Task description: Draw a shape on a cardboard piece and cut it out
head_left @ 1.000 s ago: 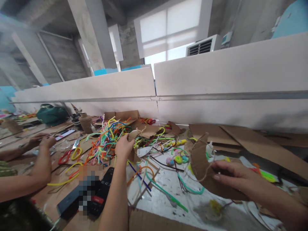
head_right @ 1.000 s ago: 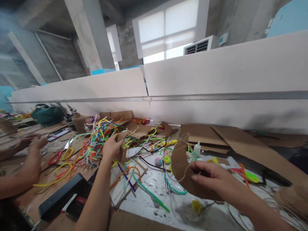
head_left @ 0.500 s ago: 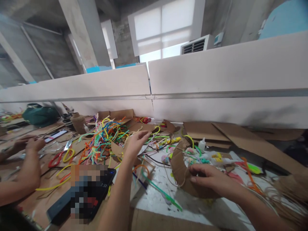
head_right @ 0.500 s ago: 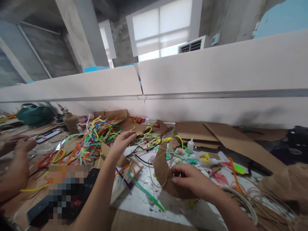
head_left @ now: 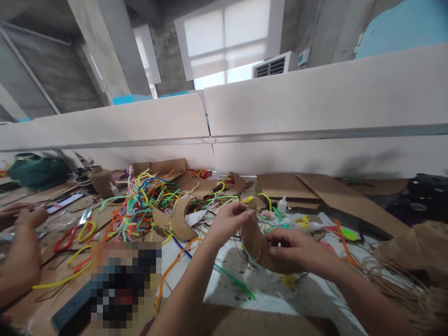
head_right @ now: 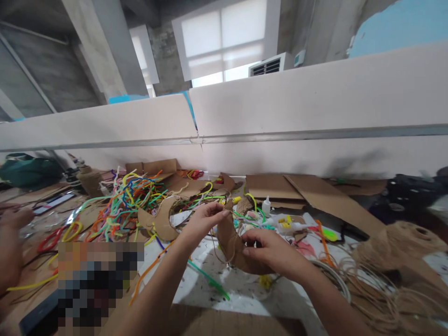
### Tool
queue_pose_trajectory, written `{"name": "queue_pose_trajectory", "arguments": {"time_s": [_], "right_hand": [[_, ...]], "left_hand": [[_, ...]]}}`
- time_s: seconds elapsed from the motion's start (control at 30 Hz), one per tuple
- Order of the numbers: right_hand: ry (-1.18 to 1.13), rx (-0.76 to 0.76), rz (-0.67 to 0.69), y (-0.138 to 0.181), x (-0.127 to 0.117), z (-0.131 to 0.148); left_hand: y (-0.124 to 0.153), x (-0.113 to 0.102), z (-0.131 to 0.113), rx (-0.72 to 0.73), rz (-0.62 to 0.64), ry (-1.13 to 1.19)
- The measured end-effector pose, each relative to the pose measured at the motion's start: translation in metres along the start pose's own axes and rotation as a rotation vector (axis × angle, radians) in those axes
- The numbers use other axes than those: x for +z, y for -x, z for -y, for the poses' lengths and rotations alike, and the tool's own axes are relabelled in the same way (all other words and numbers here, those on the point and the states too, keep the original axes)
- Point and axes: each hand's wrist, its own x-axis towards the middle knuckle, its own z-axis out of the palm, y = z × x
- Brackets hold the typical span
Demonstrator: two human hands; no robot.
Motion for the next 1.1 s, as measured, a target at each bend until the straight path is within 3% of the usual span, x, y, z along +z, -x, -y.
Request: {"name": "queue_pose_trajectory", "arguments": {"time_s": [0.37, 0.83, 0.97, 1.1], "right_hand": [[0.066, 0.018, -0.05, 0.002, 0.0, 0.01], [0.003, -0.01, -0.041, 0.001, -0.002, 0.008], [-0.029, 0.015, -0.072, 0.001, 0.0, 0.007], [-0.08, 0.059, -0.185, -0.001, -0.001, 0.001]], "left_hand": [[-0.003, 0.003, 0.006, -0.005, -0.057, 0.066], [0.001, -0.006, 0.001, -0.069, 0.16, 0.027], [-0.002, -0.032, 0.001, -0.075, 0.112, -0.033], [0.003, -0.093, 0.002, -0.074, -0.176, -0.114]]}}
